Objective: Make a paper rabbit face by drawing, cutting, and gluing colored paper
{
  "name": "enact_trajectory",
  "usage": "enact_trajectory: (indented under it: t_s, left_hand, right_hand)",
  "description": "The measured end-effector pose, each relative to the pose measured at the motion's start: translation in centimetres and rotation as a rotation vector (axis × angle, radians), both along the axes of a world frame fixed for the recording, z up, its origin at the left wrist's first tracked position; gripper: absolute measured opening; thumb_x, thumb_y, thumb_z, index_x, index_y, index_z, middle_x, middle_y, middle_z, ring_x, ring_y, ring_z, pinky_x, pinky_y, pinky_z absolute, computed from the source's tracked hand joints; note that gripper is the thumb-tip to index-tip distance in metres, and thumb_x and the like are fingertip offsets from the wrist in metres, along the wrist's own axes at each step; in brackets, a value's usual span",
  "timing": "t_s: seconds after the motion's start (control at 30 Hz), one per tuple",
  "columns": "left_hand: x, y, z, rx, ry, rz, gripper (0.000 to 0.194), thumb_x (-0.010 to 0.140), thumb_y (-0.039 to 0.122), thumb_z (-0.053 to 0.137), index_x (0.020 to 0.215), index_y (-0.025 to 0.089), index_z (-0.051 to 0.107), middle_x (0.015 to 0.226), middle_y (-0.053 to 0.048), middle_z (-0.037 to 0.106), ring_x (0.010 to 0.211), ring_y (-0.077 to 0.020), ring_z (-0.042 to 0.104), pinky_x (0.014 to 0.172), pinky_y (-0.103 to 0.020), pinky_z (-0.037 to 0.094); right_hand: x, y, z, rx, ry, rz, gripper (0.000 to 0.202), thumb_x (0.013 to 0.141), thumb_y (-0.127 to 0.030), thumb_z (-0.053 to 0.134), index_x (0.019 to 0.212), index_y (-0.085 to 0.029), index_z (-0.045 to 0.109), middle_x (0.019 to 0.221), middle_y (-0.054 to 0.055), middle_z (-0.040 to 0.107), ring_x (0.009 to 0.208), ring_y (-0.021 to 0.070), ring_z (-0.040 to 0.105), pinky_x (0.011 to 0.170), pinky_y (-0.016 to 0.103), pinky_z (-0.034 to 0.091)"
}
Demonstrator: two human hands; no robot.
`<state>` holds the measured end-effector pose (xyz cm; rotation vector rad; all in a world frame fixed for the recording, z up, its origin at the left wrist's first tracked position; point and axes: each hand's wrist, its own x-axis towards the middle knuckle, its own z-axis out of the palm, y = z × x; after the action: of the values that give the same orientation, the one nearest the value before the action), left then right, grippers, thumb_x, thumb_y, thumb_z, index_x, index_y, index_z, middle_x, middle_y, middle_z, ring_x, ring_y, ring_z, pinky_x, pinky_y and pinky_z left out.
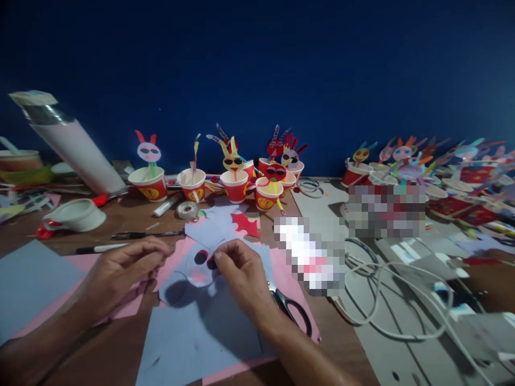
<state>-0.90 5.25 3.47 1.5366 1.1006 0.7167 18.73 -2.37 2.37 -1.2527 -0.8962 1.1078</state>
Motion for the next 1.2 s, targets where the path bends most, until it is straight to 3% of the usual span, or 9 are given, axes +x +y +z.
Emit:
enact_trajectory:
  t_s: [0.07,0.17,0.23,0.33,0.47,0.63,0.73,0.97,1.2]
  left_hand:
    - [0.6,-0.8,-0.3,-0.171,-0.039,-0.089,0.026,0.070,0.042,0.065,0.077,0.017,0.063,0.068,0.001,0.053,0.047,-0.0071,0.042,0.043,-0.018,0.034]
    - [1.4,-1.9,-0.7,-0.317,-0.078,-0.200,0.027,0.067,0.040,0.069,0.077,0.016,0.061,0.063,0.002,0.051,0.051,-0.0074,0.041,0.047,-0.018,0.033]
    - [1.7,-2.4,-0.8,-0.350,-0.088,-0.269,0.029,0.066,0.041,0.070,0.075,0.014,0.062,0.062,0.001,0.052,0.053,-0.0092,0.043,0.049,-0.019,0.035]
    - [1.9,-2.7,-1.0,-0.262,-0.085,-0.299,0.029,0.066,0.042,0.068,0.070,0.013,0.064,0.060,-0.001,0.054,0.059,-0.0138,0.048,0.056,-0.023,0.039]
    - [2.1,-2.8,-1.1,-0.213,-0.098,-0.239,0.029,0.066,0.043,0.067,0.065,0.013,0.063,0.060,-0.001,0.056,0.062,-0.0154,0.050,0.058,-0.023,0.040]
    - [2.4,-2.9,-1.2,-0.243,-0.131,-0.051,0.028,0.064,0.041,0.067,0.071,0.013,0.062,0.054,0.002,0.052,0.047,-0.0087,0.041,0.045,-0.019,0.031]
    - [2.4,-2.8,-1.2,-0.237,-0.114,0.002,0.029,0.065,0.041,0.064,0.071,0.013,0.060,0.047,0.005,0.045,0.040,-0.0061,0.033,0.040,-0.018,0.025]
    - [2.7,-2.9,-1.5,-0.284,-0.163,0.042,0.028,0.064,0.040,0.063,0.064,0.013,0.056,0.044,0.005,0.044,0.040,-0.0069,0.038,0.040,-0.018,0.027]
    - [2.2,-3.2,-2.3,-0.302,-0.204,-0.071,0.023,0.069,0.035,0.060,0.072,0.012,0.058,0.050,0.003,0.048,0.044,-0.0067,0.040,0.043,-0.018,0.030]
  right_hand:
    - [-0.1,-0.1,0.0,-0.001,-0.013,0.018,0.010,0.077,-0.026,0.059,0.072,-0.018,0.057,0.066,-0.001,0.062,0.061,0.0106,0.055,0.058,0.022,0.041]
    - [-0.4,-0.3,-0.1,0.018,-0.037,0.035,0.010,0.078,-0.026,0.058,0.073,-0.018,0.058,0.067,-0.001,0.062,0.063,0.0119,0.056,0.060,0.023,0.042]
    - [-0.6,-0.3,-0.1,0.027,-0.049,0.040,0.011,0.079,-0.026,0.057,0.072,-0.017,0.057,0.067,0.000,0.062,0.063,0.0124,0.056,0.060,0.024,0.042]
    - [-0.8,-0.3,-0.2,0.025,-0.068,0.039,0.012,0.079,-0.026,0.057,0.070,-0.017,0.057,0.066,0.001,0.063,0.063,0.0128,0.056,0.059,0.024,0.041]
    - [-1.1,-0.2,-0.5,0.035,-0.066,0.040,0.014,0.079,-0.029,0.058,0.075,-0.015,0.058,0.066,0.001,0.063,0.060,0.0121,0.054,0.057,0.024,0.040]
    - [-1.1,-0.3,-0.7,0.131,0.102,0.059,0.033,0.082,-0.039,0.057,0.106,-0.017,0.054,0.070,-0.001,0.061,0.063,0.0112,0.055,0.063,0.025,0.043]
    - [-1.1,-0.3,-0.9,0.104,0.069,0.105,0.032,0.082,-0.042,0.056,0.098,-0.015,0.058,0.075,0.002,0.063,0.065,0.0111,0.054,0.064,0.025,0.042]
    - [-1.7,-0.2,-1.4,0.001,-0.005,0.232,0.037,0.071,-0.050,0.063,0.073,-0.014,0.056,0.058,-0.003,0.049,0.052,0.0086,0.041,0.050,0.022,0.030]
    - [-1.8,-0.2,-0.8,-0.044,-0.102,0.207,0.030,0.073,-0.039,0.059,0.058,-0.018,0.045,0.051,-0.005,0.043,0.050,0.0084,0.036,0.049,0.022,0.028]
